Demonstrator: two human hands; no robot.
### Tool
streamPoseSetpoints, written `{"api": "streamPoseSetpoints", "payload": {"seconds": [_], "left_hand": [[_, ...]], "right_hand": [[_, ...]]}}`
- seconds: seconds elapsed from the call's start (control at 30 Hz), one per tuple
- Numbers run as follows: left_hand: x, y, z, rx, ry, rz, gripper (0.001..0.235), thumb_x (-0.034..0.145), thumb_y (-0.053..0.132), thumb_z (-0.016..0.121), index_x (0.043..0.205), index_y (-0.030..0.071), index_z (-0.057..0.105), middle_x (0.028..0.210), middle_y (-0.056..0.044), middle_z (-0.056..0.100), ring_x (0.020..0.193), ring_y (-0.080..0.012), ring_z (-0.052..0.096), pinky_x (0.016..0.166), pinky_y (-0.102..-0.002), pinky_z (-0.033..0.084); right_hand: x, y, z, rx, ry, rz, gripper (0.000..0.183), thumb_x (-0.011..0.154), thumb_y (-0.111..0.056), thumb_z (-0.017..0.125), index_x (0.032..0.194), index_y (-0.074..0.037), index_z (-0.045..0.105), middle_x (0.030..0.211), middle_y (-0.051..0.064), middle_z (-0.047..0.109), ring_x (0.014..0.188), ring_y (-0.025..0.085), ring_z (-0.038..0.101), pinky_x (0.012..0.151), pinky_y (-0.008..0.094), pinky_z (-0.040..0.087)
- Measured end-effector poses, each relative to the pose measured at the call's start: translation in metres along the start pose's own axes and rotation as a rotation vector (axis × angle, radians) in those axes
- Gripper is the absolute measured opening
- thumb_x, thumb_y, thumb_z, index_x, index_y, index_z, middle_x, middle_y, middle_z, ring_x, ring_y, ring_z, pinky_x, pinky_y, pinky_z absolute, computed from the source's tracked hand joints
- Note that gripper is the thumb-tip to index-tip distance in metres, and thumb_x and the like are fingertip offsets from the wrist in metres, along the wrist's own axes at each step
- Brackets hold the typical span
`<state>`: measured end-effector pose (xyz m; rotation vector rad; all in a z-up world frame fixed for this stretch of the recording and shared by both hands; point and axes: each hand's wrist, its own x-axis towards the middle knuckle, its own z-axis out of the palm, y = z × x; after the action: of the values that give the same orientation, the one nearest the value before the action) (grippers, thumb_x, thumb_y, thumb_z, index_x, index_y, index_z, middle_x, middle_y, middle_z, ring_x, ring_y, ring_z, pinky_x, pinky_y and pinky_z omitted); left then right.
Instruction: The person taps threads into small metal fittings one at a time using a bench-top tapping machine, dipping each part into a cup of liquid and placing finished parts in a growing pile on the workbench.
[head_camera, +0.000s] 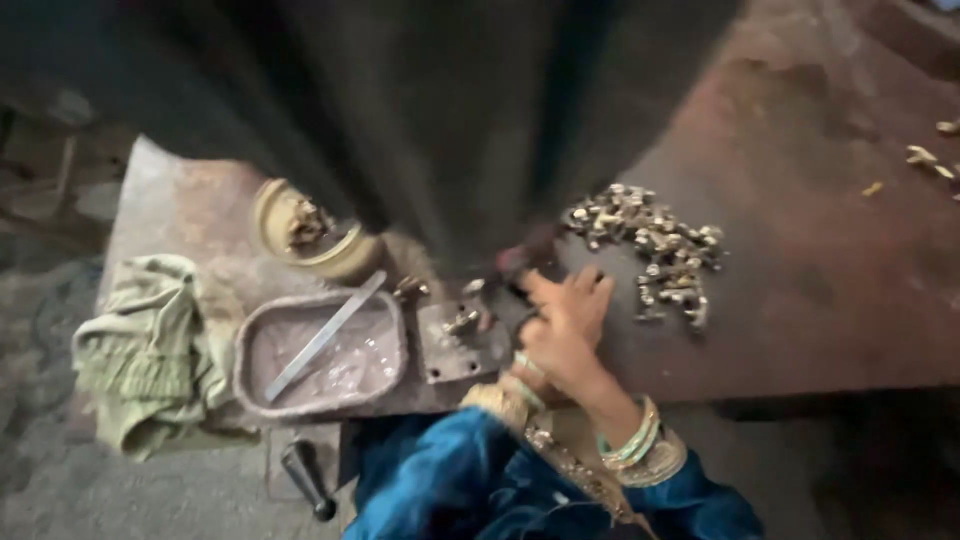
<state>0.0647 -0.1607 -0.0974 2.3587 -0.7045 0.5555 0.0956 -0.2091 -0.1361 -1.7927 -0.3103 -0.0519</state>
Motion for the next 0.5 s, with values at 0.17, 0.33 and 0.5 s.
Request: {"api": "streamPoseSetpoints", "payload": {"seconds": [0.17, 0.33, 0.5], "left_hand": [[0.077, -0.017, 0.022, -0.009, -0.174, 0.227, 0.018, 0.079, 0.005, 0.063, 0.097, 0.007, 0.065, 0.110, -0.010, 0.061, 0.107, -0.0283, 0.060, 0.079, -0.038, 0.053], [0.025, -0.011, 0.020, 0.091, -0.022, 0.130, 0.025, 0.075, 0.006, 0.062, 0.100, 0.007, 0.063, 0.113, -0.010, 0.058, 0.117, -0.0289, 0.057, 0.097, -0.035, 0.054], [-0.054, 0.017, -0.072, -1.305, -0.365, -1.041, 0.026, 0.095, 0.017, 0.069, 0.116, 0.003, 0.071, 0.097, -0.002, 0.074, 0.082, -0.0093, 0.069, 0.072, -0.028, 0.059]], "right_hand": [[0.021, -0.072, 0.000, 0.326, -0.113, 0.052, 0.069, 0.075, 0.013, 0.039, 0.142, 0.005, 0.056, 0.120, 0.014, 0.070, 0.108, 0.020, 0.066, 0.099, 0.029, 0.050], [0.028, -0.074, -0.005, 0.494, -0.209, 0.122, 0.070, 0.077, 0.015, 0.038, 0.143, 0.000, 0.057, 0.110, 0.009, 0.074, 0.096, 0.016, 0.069, 0.087, 0.026, 0.054], [0.070, -0.075, -0.032, 0.518, -0.500, 0.135, 0.042, 0.098, 0.003, 0.058, 0.139, -0.001, 0.062, 0.112, 0.004, 0.070, 0.097, 0.013, 0.066, 0.086, 0.028, 0.056]]}}
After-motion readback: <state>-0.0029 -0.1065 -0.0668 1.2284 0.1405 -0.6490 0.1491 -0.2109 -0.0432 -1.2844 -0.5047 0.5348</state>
